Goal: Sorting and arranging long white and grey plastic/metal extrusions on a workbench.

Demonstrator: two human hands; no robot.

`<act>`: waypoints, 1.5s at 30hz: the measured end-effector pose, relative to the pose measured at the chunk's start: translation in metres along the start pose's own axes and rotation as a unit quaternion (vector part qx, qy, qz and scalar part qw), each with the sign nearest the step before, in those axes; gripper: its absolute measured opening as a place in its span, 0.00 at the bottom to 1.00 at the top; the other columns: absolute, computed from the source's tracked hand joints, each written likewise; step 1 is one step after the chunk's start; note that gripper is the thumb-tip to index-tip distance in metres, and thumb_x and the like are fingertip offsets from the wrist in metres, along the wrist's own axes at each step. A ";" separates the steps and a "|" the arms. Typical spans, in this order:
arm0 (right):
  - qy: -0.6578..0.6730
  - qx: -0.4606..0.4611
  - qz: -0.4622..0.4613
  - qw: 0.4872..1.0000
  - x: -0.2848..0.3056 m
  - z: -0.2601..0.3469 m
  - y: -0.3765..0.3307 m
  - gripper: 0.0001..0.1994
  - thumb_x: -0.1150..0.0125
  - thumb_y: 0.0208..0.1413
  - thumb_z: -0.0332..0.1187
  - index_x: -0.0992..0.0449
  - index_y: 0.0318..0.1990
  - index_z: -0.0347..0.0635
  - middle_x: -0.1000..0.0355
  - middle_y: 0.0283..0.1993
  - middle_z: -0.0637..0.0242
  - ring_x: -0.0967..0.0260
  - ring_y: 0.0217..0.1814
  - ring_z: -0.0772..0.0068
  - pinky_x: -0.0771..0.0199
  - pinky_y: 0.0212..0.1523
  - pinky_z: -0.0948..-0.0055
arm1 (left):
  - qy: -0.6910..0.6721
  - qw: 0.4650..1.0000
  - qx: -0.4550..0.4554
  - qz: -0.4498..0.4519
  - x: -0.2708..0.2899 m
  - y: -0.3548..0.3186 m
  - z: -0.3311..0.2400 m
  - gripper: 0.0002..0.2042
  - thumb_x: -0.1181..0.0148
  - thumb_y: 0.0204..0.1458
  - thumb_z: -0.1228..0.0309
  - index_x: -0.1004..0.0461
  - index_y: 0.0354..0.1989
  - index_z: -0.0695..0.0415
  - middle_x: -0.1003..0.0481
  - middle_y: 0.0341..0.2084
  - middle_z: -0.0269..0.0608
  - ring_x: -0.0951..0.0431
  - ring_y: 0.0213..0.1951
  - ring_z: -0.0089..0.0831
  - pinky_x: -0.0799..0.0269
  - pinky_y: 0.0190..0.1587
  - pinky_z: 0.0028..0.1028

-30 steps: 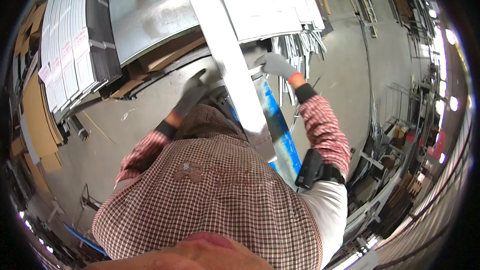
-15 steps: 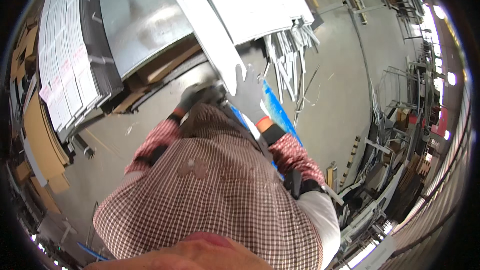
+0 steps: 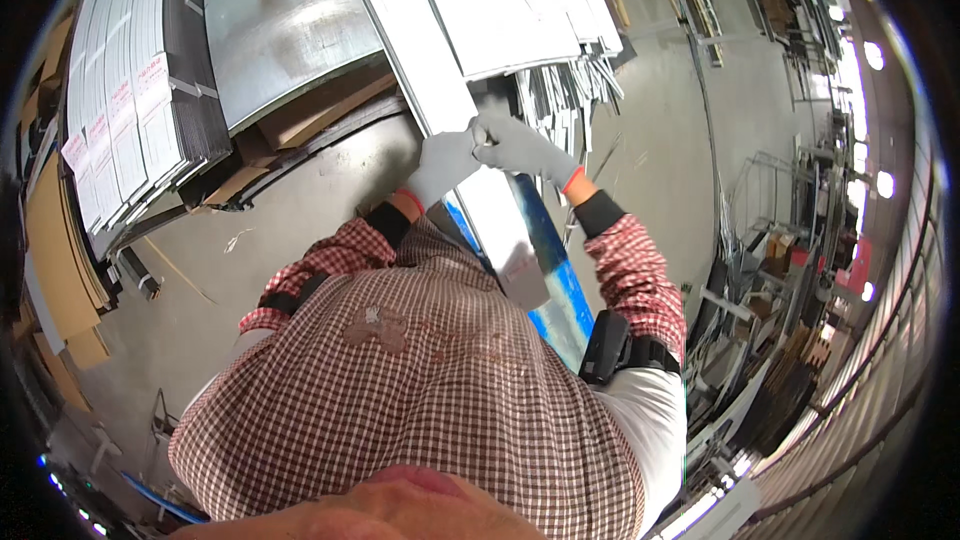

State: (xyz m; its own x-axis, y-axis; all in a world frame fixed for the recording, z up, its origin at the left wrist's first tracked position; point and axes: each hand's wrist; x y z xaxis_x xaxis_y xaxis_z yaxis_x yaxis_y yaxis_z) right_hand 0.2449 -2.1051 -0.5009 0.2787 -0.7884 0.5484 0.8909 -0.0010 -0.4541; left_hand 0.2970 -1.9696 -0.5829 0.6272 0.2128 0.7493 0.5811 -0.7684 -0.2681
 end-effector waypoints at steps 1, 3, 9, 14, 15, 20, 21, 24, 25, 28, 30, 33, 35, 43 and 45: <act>0.011 0.002 0.068 0.998 0.012 -0.007 0.008 0.08 0.48 0.50 0.30 0.32 0.38 0.41 0.29 0.27 0.58 0.28 0.30 0.59 0.30 0.32 0.65 | 0.000 1.000 0.002 -0.003 0.005 -0.002 -0.002 0.23 0.49 0.51 0.59 0.39 0.56 0.50 0.25 0.21 0.47 0.23 0.28 0.46 0.29 0.30 0.42; -0.219 0.063 0.028 0.973 0.037 -0.025 0.023 0.10 0.51 0.53 0.39 0.30 0.36 0.44 0.28 0.28 0.55 0.30 0.32 0.49 0.31 0.33 0.57 | -0.013 0.997 -0.058 -0.054 0.014 -0.005 -0.010 0.29 0.49 0.51 0.61 0.49 0.62 0.53 0.26 0.18 0.49 0.23 0.25 0.46 0.29 0.27 0.41; -0.457 -0.086 0.082 0.881 0.027 -0.137 0.041 0.12 0.51 0.49 0.35 0.23 0.38 0.48 0.25 0.34 0.54 0.27 0.39 0.52 0.28 0.39 0.58 | 0.148 0.952 -0.266 -0.036 0.052 0.010 -0.056 0.07 0.50 0.51 0.67 0.28 0.32 0.55 0.26 0.17 0.39 0.22 0.23 0.34 0.28 0.23 0.33; -0.084 -0.049 -0.112 0.989 0.035 -0.049 0.046 0.11 0.54 0.54 0.35 0.29 0.39 0.41 0.28 0.37 0.53 0.29 0.37 0.53 0.29 0.34 0.63 | -0.413 0.895 -0.025 -0.163 0.026 0.058 0.037 0.19 0.44 0.52 0.59 0.33 0.33 0.69 0.28 0.17 0.42 0.25 0.22 0.29 0.28 0.23 0.27; -0.133 0.050 -0.185 0.972 0.017 -0.058 0.040 0.10 0.49 0.51 0.33 0.29 0.38 0.38 0.27 0.31 0.53 0.29 0.32 0.53 0.29 0.30 0.66 | -0.242 0.960 0.027 -0.137 0.027 0.052 0.032 0.29 0.42 0.50 0.52 0.36 0.38 0.74 0.28 0.16 0.45 0.26 0.19 0.30 0.27 0.23 0.28; -0.117 -0.051 0.136 0.983 0.025 -0.084 -0.016 0.15 0.44 0.44 0.28 0.26 0.43 0.40 0.27 0.22 0.60 0.30 0.23 0.70 0.29 0.28 0.72 | -0.382 0.920 0.065 0.056 -0.101 -0.022 0.032 0.30 0.42 0.52 0.62 0.43 0.56 0.71 0.25 0.35 0.53 0.22 0.31 0.34 0.25 0.30 0.28; -0.180 -0.025 0.060 0.981 0.030 -0.068 -0.017 0.17 0.44 0.44 0.27 0.26 0.45 0.41 0.26 0.23 0.62 0.30 0.24 0.73 0.29 0.28 0.74 | -0.381 0.920 0.068 0.056 -0.055 -0.036 0.041 0.30 0.42 0.52 0.62 0.43 0.56 0.71 0.25 0.35 0.53 0.22 0.31 0.34 0.25 0.30 0.28; 0.087 0.152 0.109 0.978 0.035 0.030 -0.032 0.18 0.46 0.49 0.28 0.28 0.50 0.44 0.27 0.39 0.59 0.31 0.31 0.68 0.30 0.34 0.70 | -0.404 0.913 -0.031 0.049 0.072 -0.060 0.000 0.33 0.40 0.48 0.72 0.47 0.61 0.66 0.26 0.36 0.53 0.23 0.38 0.32 0.25 0.36 0.28; 0.034 0.150 0.179 0.972 0.015 0.033 -0.031 0.19 0.45 0.49 0.28 0.28 0.51 0.44 0.29 0.47 0.58 0.30 0.39 0.68 0.30 0.41 0.69 | -0.407 0.912 -0.031 0.045 0.076 -0.070 -0.002 0.33 0.40 0.48 0.72 0.47 0.61 0.66 0.26 0.36 0.53 0.23 0.38 0.32 0.25 0.36 0.28; -0.084 0.247 0.156 0.953 0.014 0.054 -0.034 0.21 0.43 0.48 0.27 0.29 0.53 0.45 0.30 0.52 0.60 0.30 0.45 0.69 0.30 0.46 0.70 | -0.271 0.930 -0.221 -0.116 0.078 -0.084 0.002 0.34 0.38 0.45 0.75 0.46 0.61 0.67 0.26 0.30 0.45 0.24 0.33 0.26 0.26 0.36 0.25; 0.072 0.135 0.166 0.974 0.048 0.039 -0.035 0.17 0.42 0.47 0.28 0.25 0.48 0.44 0.28 0.49 0.58 0.28 0.44 0.63 0.29 0.45 0.69 | -0.453 0.889 -0.030 0.050 0.083 -0.099 0.028 0.33 0.38 0.43 0.75 0.43 0.60 0.66 0.27 0.25 0.40 0.26 0.29 0.26 0.26 0.36 0.24; -0.205 -0.042 -0.013 0.978 0.049 -0.085 0.007 0.14 0.40 0.42 0.24 0.22 0.40 0.41 0.23 0.35 0.58 0.25 0.34 0.68 0.26 0.36 0.75 | -0.373 0.927 0.045 -0.015 0.026 -0.059 0.080 0.33 0.38 0.44 0.72 0.43 0.60 0.65 0.27 0.26 0.38 0.26 0.29 0.24 0.27 0.36 0.24; 0.047 -0.056 0.055 0.996 0.000 -0.102 0.038 0.13 0.41 0.45 0.30 0.24 0.40 0.35 0.24 0.35 0.54 0.25 0.35 0.68 0.27 0.40 0.72 | -0.317 0.948 0.017 -0.017 -0.021 -0.012 0.064 0.22 0.40 0.43 0.71 0.30 0.49 0.64 0.26 0.24 0.40 0.26 0.27 0.26 0.28 0.31 0.24; 0.192 -0.032 -0.386 0.902 -0.020 -0.057 0.024 0.24 0.38 0.46 0.33 0.33 0.49 0.27 0.27 0.41 0.50 0.29 0.35 0.72 0.29 0.36 0.73 | 0.154 0.929 -0.309 0.129 -0.030 0.025 0.078 0.08 0.46 0.43 0.68 0.24 0.22 0.60 0.25 0.21 0.42 0.27 0.24 0.34 0.29 0.33 0.30; 0.022 -0.018 -0.368 0.929 -0.045 0.010 -0.020 0.38 0.32 0.40 0.38 0.42 0.57 0.26 0.35 0.50 0.40 0.31 0.46 0.60 0.30 0.44 0.67 | -0.200 0.936 -0.287 0.047 -0.111 0.010 0.136 0.09 0.46 0.45 0.68 0.25 0.31 0.60 0.24 0.28 0.40 0.25 0.29 0.31 0.29 0.39 0.29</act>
State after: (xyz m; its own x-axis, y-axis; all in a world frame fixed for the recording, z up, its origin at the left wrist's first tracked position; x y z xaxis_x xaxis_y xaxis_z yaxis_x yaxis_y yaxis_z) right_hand 0.2184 -2.0636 -0.5097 -0.4172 -0.5904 0.6909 0.8218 -0.5697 0.0094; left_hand 0.3037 -1.9187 -0.7508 0.8723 0.2495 0.4206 0.2123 -0.9680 0.1338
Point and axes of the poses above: each hand's wrist, its own y-axis towards the middle knuckle, its own x-axis out of the back of the hand, z = x × y
